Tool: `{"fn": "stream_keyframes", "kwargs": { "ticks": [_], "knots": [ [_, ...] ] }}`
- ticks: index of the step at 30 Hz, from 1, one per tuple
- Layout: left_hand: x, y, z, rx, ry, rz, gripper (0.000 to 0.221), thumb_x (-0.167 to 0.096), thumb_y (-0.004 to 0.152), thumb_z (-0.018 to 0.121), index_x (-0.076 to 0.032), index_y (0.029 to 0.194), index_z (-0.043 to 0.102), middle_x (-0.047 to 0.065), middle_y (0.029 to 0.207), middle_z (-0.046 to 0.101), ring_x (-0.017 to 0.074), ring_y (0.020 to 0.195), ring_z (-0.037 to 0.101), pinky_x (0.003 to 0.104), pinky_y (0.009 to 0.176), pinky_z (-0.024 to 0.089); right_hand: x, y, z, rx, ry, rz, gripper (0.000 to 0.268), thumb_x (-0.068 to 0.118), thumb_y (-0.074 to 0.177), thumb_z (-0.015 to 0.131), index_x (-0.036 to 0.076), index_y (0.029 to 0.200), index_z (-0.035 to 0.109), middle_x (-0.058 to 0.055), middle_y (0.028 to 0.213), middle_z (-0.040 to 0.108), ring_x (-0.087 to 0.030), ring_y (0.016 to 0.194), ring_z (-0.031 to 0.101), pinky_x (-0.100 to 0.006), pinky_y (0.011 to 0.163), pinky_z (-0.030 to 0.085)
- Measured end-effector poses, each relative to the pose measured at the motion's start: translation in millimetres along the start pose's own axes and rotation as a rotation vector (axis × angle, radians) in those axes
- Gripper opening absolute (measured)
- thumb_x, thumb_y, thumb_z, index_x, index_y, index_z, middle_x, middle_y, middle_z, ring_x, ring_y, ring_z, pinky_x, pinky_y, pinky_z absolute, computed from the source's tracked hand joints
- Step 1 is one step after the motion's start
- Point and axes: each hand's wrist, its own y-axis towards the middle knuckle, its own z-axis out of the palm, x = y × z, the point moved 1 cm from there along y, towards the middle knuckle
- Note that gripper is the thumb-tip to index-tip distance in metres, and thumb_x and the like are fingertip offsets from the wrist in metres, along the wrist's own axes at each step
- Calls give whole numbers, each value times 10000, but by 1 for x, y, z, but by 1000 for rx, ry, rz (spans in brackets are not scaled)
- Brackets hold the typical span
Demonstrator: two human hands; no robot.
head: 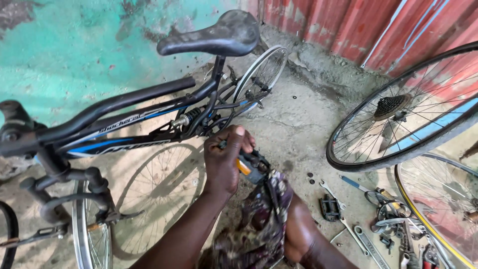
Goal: Cleaning and inspecting a bicycle pedal using a cloth and a screwdriver.
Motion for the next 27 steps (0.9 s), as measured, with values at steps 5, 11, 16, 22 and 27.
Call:
{"fn": "stream_keyframes", "kwargs": {
  "ticks": [5,11,16,22,27],
  "knots": [
    [4,-3,-2,-179,-153,-202,458,-193,1036,647,-29,612,592,146,570,582,268,703,636,398,729,565,1,7,2,6,121,-133,327,222,988,593,63,756,760,-152,675,799,-289,611,770,-415,658,632],
    [-7,-6,1,-295,65,-636,518,-311,1039,635,-25,621,529,146,548,517,263,610,550,358,661,476,-44,10,-9,240,-902,-80,172,107,894,558,91,990,700,-21,636,705,-105,399,555,-281,307,444],
    [-28,6,8,-171,269,-935,723,-722,853,381,-45,883,632,115,853,643,275,830,622,511,918,418,5,25,-9,-125,-495,22,135,131,880,657,72,901,776,-68,661,728,-149,433,639,-293,342,503],
    [-7,-1,3,26,192,-546,685,-515,903,678,12,1337,614,274,1216,665,309,1001,680,478,816,617,11,31,-5,-155,-333,269,231,138,914,594,-19,890,761,-132,556,683,-221,399,617,-349,342,480],
    [-9,-8,10,244,-43,-184,586,-378,1029,652,-139,1529,464,247,1473,563,376,1392,534,549,1116,467,4,25,-3,-86,-484,228,234,158,850,600,-21,821,746,-150,532,649,-289,428,623,-405,379,483]
  ]
}}
